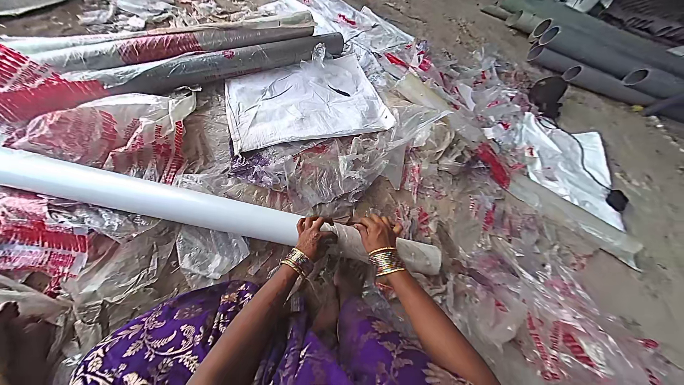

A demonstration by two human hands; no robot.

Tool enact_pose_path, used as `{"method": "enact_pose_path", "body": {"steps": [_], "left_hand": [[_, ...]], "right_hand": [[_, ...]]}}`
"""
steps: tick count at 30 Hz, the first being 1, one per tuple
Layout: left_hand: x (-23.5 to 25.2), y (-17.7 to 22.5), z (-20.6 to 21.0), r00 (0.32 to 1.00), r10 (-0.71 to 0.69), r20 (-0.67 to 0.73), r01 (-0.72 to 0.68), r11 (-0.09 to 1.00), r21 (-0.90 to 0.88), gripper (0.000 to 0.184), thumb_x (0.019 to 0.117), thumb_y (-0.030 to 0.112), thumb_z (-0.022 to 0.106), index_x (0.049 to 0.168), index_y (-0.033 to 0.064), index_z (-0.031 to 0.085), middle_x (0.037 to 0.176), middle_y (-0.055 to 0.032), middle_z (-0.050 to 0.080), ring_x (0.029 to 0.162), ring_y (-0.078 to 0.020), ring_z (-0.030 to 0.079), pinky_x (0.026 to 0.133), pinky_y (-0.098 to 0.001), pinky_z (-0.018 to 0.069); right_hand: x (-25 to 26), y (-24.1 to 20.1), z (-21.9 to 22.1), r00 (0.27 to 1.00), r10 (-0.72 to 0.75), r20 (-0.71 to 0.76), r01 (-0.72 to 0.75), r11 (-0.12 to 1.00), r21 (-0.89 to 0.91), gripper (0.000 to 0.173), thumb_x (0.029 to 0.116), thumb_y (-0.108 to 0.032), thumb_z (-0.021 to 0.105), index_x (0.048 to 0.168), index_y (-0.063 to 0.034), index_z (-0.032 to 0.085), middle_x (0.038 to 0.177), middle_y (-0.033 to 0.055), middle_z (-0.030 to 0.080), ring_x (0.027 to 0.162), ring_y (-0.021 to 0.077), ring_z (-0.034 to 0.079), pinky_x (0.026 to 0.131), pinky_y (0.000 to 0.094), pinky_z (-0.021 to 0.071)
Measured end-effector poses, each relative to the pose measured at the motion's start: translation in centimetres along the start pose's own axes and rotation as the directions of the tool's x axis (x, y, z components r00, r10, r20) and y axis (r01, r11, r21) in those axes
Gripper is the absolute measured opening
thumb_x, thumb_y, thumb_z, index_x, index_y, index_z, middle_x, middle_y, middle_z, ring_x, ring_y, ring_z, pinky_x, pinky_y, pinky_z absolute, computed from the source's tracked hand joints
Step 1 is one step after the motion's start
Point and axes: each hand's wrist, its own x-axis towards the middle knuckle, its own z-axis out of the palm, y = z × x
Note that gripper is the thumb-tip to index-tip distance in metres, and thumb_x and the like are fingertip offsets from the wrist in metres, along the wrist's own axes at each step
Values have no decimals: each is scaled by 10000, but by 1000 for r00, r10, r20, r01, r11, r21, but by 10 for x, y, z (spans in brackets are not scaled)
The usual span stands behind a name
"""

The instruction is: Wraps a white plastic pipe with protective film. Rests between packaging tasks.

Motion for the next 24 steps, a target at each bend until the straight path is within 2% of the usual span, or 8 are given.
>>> {"method": "enact_pose_path", "body": {"steps": [4,6,7,9,12,17,20,24], "left_hand": [[45,-2,-18,976,0,219,-10,999,42,266,904,123,716,1144,215,782,1379,-26,661,1449,-363,430,1146,-770,77],[63,-6,-27,928,12,372,-45,996,80,397,908,166,740,1287,283,730,1450,5,612,1492,-358,365,1136,-797,27],[69,-8,-28,910,14,414,-62,993,102,423,892,202,772,1303,289,721,1468,14,597,1497,-354,355,1135,-797,25],[74,-9,-27,910,14,414,-67,991,115,353,885,265,798,1234,236,758,1439,10,621,1477,-333,391,1156,-771,49],[80,-4,-24,940,-34,339,4,996,91,233,912,299,772,1105,171,801,1336,-4,690,1425,-288,473,1187,-722,95],[89,-6,-23,941,-93,326,77,995,64,230,956,317,718,1111,163,792,1305,-21,706,1405,-279,498,1200,-713,53],[89,-6,-23,941,-111,320,95,993,66,242,975,324,694,1128,162,789,1293,-33,710,1391,-272,512,1215,-692,32],[92,-4,-26,946,-123,301,111,992,57,223,981,292,686,1110,146,794,1270,-48,720,1373,-277,529,1210,-691,48]], "right_hand": [[-2,32,-9,990,133,-40,-130,989,66,262,1041,-270,609,1183,-120,772,1237,138,720,1240,361,611,1088,660,300],[-6,40,-5,989,112,-92,-107,992,60,239,1034,-229,613,1165,-128,787,1211,146,728,1215,370,623,1086,669,291],[-8,42,0,988,74,-135,-67,996,56,222,1020,-198,625,1141,-138,801,1183,148,738,1188,384,632,1079,679,286],[-13,45,17,965,-55,-257,63,998,25,191,983,-149,653,1057,-145,829,1085,146,754,1093,409,658,1046,711,299],[-17,44,45,870,-254,-423,255,965,-54,144,923,-144,693,926,-148,836,973,124,752,956,390,689,984,715,351],[-13,36,73,698,-437,-567,361,899,-247,171,912,-263,667,821,-178,785,886,67,724,828,307,680,914,622,419],[-5,29,80,625,-511,-590,400,859,-320,141,885,-173,665,847,-210,796,878,49,733,821,287,685,900,610,423],[4,25,81,581,-597,-553,467,801,-374,219,859,-68,663,933,-215,807,918,39,759,821,278,695,875,594,442]]}}
